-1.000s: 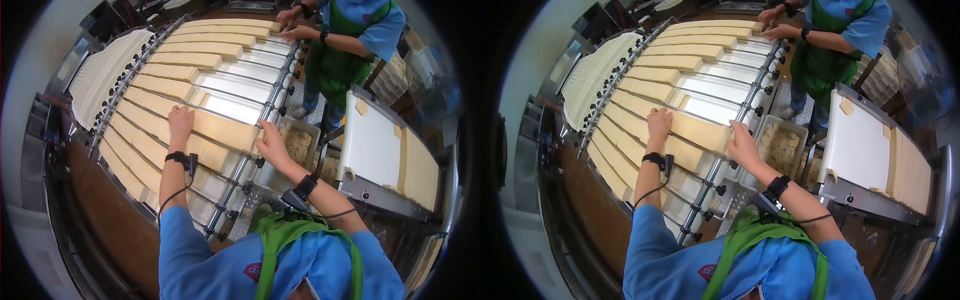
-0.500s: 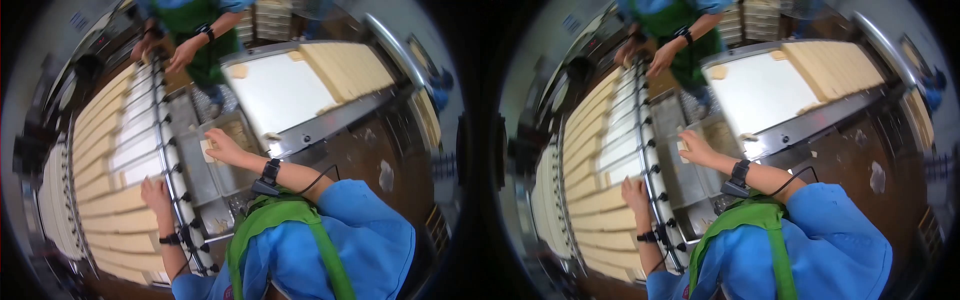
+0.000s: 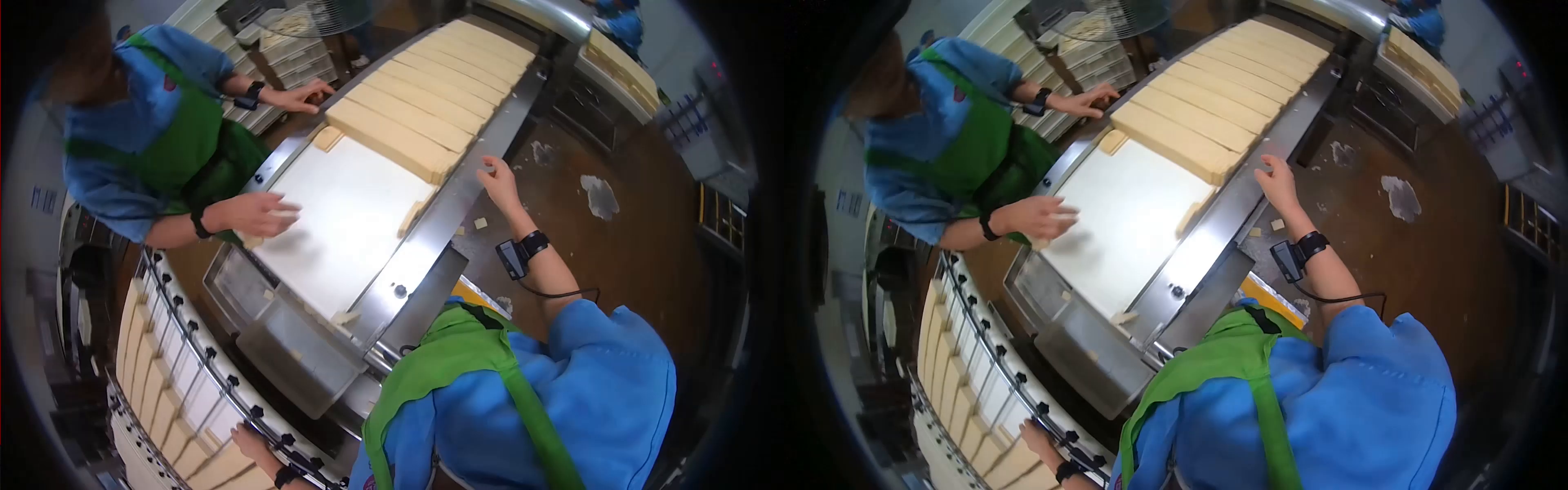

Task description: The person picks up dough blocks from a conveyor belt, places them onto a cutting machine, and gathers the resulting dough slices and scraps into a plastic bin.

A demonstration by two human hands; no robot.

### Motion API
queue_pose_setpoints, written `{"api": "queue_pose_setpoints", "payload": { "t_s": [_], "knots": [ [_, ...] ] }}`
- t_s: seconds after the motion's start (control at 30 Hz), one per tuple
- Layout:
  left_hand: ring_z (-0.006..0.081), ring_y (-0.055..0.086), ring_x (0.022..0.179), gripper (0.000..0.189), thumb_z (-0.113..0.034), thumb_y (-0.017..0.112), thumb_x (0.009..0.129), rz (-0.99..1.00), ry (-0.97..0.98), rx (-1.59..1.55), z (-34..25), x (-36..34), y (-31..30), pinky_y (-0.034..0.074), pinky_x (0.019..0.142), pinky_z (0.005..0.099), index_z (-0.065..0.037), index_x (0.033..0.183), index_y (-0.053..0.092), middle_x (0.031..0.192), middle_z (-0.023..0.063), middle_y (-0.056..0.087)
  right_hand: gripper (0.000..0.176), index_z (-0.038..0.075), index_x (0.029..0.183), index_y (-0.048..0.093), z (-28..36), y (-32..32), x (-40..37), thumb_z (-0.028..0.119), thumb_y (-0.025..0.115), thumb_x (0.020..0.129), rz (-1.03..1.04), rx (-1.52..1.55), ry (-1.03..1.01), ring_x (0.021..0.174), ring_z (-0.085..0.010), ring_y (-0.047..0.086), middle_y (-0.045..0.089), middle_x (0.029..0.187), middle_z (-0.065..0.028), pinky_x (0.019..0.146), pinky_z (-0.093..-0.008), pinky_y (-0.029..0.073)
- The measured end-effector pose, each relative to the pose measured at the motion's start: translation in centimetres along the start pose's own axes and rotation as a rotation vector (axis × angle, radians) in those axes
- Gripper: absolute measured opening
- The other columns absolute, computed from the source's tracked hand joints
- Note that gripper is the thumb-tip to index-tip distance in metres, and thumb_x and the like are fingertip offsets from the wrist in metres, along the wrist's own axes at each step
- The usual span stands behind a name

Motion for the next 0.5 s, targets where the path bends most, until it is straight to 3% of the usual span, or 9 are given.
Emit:
{"api": "queue_pose_setpoints", "payload": {
  "t_s": [0.13,0.3,0.5],
  "knots": [
    [0.0377,0.046,0.108,0.022,-0.008,0.056,0.075,0.065,0.009,0.164,-2.7,0.0,-1.8,0.043,0.084,0.0439,0.002,0.094,0.057,0.119,0.0238,0.045,0.035,0.000,0.103,0.056,-5.1,-1.8,2.7,0.017,0.061,0.072,-0.015,-0.024,0.032,0.077,-0.0215,0.058,0.058,0.101,-0.0146,0.069,-0.0299,0.047],
    [0.0377,0.047,0.106,0.023,-0.007,0.060,0.073,-0.116,0.453,-0.357,-15.7,-1.2,-7.2,0.039,0.089,0.0394,0.001,0.095,0.056,0.116,0.0244,0.048,0.036,0.000,0.103,0.056,-3.9,0.4,5.6,0.018,0.060,0.073,0.020,-0.001,0.000,0.077,-0.0233,0.058,0.057,0.099,-0.0154,0.070,-0.0312,0.046],
    [0.0350,0.050,0.104,0.022,-0.008,0.061,0.075,-0.220,0.987,-0.603,-34.3,-9.3,-14.0,0.041,0.087,0.0378,-0.002,0.096,0.057,0.113,0.0195,0.053,0.047,0.000,0.107,0.053,-1.7,5.7,7.9,0.028,0.060,0.069,0.127,-0.257,-0.101,0.088,-0.0336,0.055,0.050,0.104,-0.0184,0.077,-0.0371,0.045]
  ]
}}
Point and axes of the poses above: each hand's wrist, its own x-axis towards the middle knuckle, its own y-axis out of the palm, z = x × y, the point moved 10 cm from there along x, towards the middle knuckle
